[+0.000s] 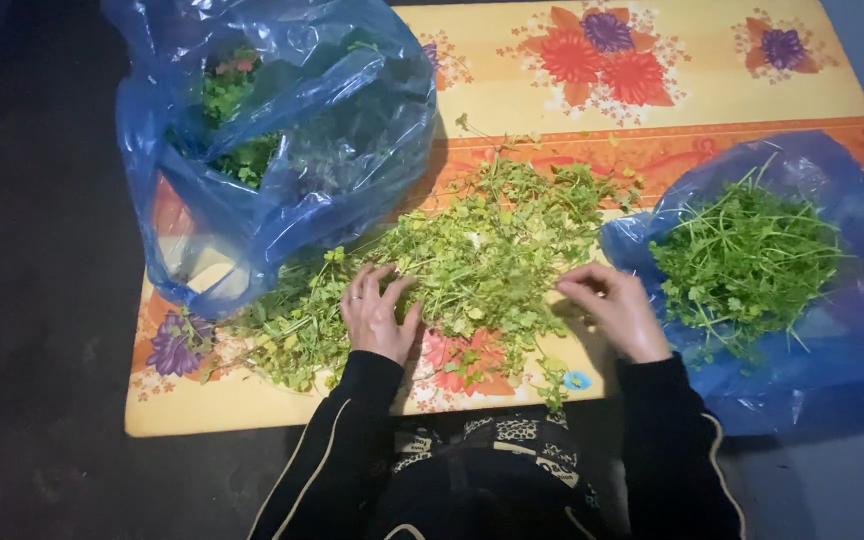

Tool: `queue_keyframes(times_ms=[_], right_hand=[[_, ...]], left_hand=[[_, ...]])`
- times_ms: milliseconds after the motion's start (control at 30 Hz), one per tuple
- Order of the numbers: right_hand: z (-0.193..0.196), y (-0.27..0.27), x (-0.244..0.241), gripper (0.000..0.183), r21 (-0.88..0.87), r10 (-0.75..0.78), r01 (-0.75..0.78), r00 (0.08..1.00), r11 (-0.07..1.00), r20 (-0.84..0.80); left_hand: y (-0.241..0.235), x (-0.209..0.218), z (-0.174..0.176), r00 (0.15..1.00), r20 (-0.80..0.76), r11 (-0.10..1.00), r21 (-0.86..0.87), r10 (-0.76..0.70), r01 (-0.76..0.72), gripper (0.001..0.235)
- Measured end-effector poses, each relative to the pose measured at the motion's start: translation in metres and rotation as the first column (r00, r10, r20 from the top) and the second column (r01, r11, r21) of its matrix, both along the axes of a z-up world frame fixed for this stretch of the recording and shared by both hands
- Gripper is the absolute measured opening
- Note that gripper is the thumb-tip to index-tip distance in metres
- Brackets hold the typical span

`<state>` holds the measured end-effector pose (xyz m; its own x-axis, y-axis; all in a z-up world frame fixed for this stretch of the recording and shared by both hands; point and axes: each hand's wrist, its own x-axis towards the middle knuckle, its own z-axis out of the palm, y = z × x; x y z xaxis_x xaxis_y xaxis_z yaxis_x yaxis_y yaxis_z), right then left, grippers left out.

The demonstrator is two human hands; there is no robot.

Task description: The person sorts through a pile of green leafy herbs on a table, picking up bunches and separating them by hand. The person places the sorted herbs into a blue plastic bag and continues to process the remaining pile.

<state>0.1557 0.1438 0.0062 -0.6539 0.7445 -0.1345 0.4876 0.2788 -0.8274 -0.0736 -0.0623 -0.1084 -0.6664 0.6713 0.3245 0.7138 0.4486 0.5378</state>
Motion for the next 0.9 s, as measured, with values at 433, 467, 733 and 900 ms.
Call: queue_keyframes(times_ms=[433,467,733,900], right_hand=[[0.026,0.017,0.018,0.024,0.170,-0.190,0.228,0.959,0.959,-0.211],[0.020,0.018,0.015,0.030,0.296,-0.162,0.189,0.980,0.937,-0.111],[-0.052,-0.006,-0.063,0.048,0.286,0.010,-0.013,1.000,0.958,0.011],[-0.045,-0.005,-0.065,0.017,-0.014,-0.049,0.048,0.969,0.999,-0.240]], left_hand=[[-0.003,0.002,-0.004,1.000,-0.001,1.000,0.008,-0.001,0.001,0.042],[-0.004,0.003,-0.003,1.000,-0.014,1.000,0.023,-0.005,0.005,0.041],[-0.005,0.016,0.012,0.999,0.007,0.998,0.044,-0.038,0.037,0.028],[-0.003,0.020,0.013,0.997,-0.018,0.997,0.024,-0.072,0.073,0.031]])
